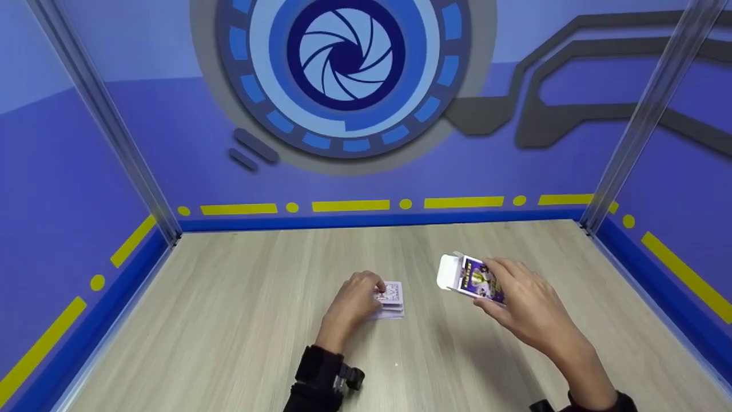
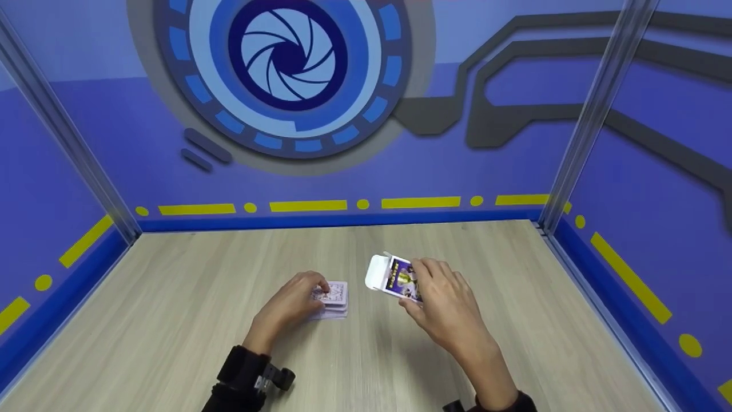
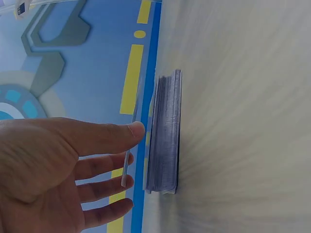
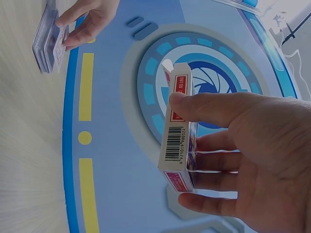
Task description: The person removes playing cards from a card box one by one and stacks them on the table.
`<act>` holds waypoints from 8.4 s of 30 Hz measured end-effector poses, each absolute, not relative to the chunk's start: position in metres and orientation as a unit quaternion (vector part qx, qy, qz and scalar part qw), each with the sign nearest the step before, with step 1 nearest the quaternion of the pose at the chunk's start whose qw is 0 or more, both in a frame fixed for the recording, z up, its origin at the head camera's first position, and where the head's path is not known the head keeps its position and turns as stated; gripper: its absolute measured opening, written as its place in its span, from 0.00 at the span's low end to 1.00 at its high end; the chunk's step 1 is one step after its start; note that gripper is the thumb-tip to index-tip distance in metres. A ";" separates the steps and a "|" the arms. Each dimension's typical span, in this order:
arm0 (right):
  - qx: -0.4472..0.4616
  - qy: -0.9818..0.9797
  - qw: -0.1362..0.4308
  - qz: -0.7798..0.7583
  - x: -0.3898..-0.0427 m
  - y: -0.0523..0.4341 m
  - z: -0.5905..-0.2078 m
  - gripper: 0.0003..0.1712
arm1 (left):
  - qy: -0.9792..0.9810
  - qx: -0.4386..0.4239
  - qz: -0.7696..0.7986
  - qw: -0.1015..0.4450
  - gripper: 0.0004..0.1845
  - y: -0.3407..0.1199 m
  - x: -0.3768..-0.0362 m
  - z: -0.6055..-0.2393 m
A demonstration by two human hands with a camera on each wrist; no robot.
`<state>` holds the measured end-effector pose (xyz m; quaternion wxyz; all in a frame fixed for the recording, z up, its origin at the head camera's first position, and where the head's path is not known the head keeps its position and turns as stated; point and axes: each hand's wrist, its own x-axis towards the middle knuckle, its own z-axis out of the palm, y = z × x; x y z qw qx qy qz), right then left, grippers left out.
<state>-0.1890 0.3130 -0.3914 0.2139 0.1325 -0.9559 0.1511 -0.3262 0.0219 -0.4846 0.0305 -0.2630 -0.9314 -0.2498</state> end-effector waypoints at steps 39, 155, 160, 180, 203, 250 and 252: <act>0.140 -0.955 0.212 0.151 -0.188 0.313 -0.390 0.38 | -0.930 -0.251 -0.268 -0.024 0.16 0.020 -0.328 -0.493; 0.150 -0.946 0.232 0.168 -0.184 0.304 -0.385 0.41 | -0.874 -0.367 -0.275 0.161 0.28 0.038 -0.257 -0.391; 0.141 -0.946 0.231 0.178 -0.184 0.308 -0.384 0.40 | -0.872 -0.351 -0.301 0.163 0.19 0.024 -0.267 -0.393; 0.143 -0.940 0.249 0.182 -0.183 0.312 -0.384 0.38 | -0.913 -0.264 -0.303 0.075 0.12 0.009 -0.307 -0.438; 0.147 -0.942 0.255 0.162 -0.183 0.313 -0.383 0.40 | -0.930 -0.241 -0.276 0.025 0.10 0.016 -0.326 -0.482; 0.142 -0.948 0.238 0.158 -0.183 0.312 -0.381 0.39 | -0.930 -0.247 -0.269 -0.038 0.20 0.016 -0.327 -0.489; 0.143 -0.948 0.238 0.157 -0.183 0.312 -0.381 0.39 | -0.930 -0.245 -0.272 -0.039 0.20 0.016 -0.327 -0.489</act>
